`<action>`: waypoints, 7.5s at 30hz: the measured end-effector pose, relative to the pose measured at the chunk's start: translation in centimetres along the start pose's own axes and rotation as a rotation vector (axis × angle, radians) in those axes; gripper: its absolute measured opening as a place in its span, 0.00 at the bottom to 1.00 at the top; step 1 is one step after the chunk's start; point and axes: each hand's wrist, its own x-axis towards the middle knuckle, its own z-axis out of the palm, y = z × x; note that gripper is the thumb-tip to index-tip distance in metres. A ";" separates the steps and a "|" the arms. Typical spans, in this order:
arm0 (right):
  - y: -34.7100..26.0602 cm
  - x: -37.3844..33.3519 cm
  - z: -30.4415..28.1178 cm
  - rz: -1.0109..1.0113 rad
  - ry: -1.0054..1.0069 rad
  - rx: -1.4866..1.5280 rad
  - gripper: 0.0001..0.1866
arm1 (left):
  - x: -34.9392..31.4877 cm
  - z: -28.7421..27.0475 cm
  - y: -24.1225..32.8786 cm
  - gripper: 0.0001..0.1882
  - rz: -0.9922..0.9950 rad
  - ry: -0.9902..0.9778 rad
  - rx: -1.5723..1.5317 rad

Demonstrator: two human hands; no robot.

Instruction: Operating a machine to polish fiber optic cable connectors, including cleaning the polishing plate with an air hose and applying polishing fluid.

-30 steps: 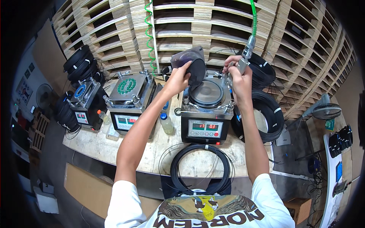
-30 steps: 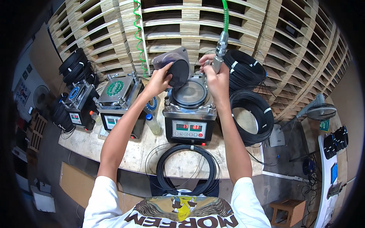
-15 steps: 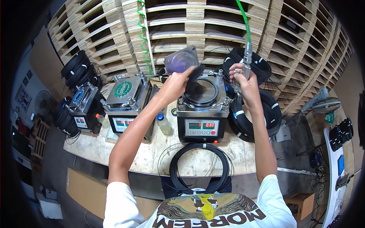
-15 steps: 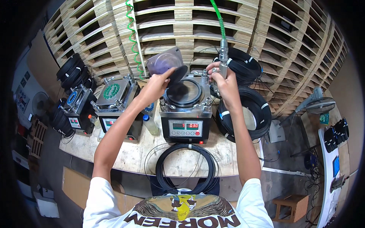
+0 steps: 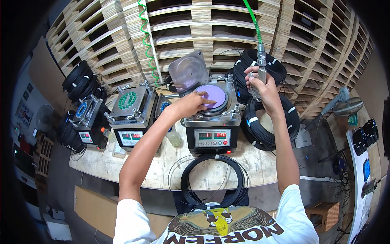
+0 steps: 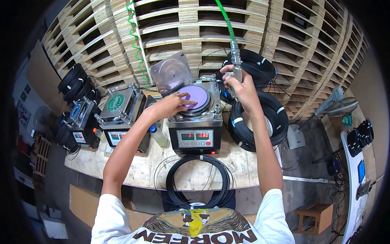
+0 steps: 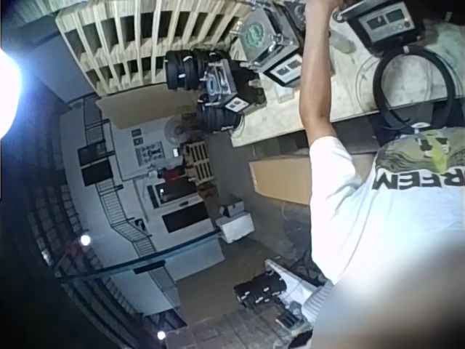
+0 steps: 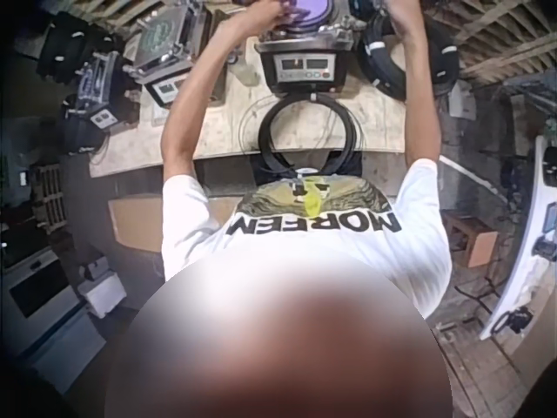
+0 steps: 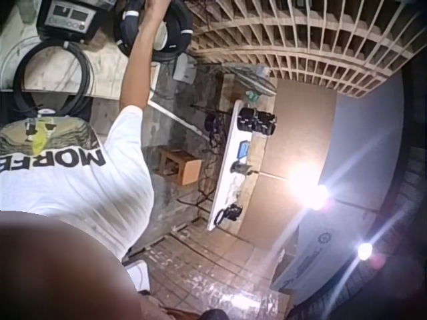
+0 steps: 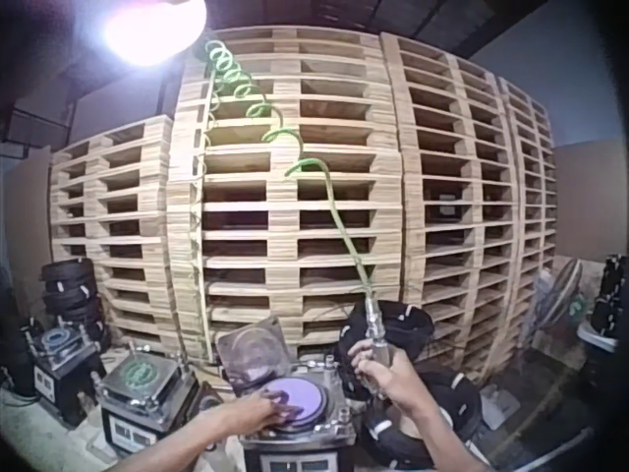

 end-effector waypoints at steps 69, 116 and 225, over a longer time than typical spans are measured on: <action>7.5 -1.1 7.6 -0.085 0.070 -0.114 0.11 | -16.1 13.7 -3.3 0.44 -0.726 0.914 -0.716; -4.5 6.7 7.6 -0.518 -0.992 -1.688 0.31 | -2.5 3.2 -9.9 0.14 -0.458 0.728 -0.611; 5.5 -1.3 6.2 0.069 -0.045 -0.069 0.12 | -7.3 3.7 -4.2 0.30 -0.517 0.855 -0.569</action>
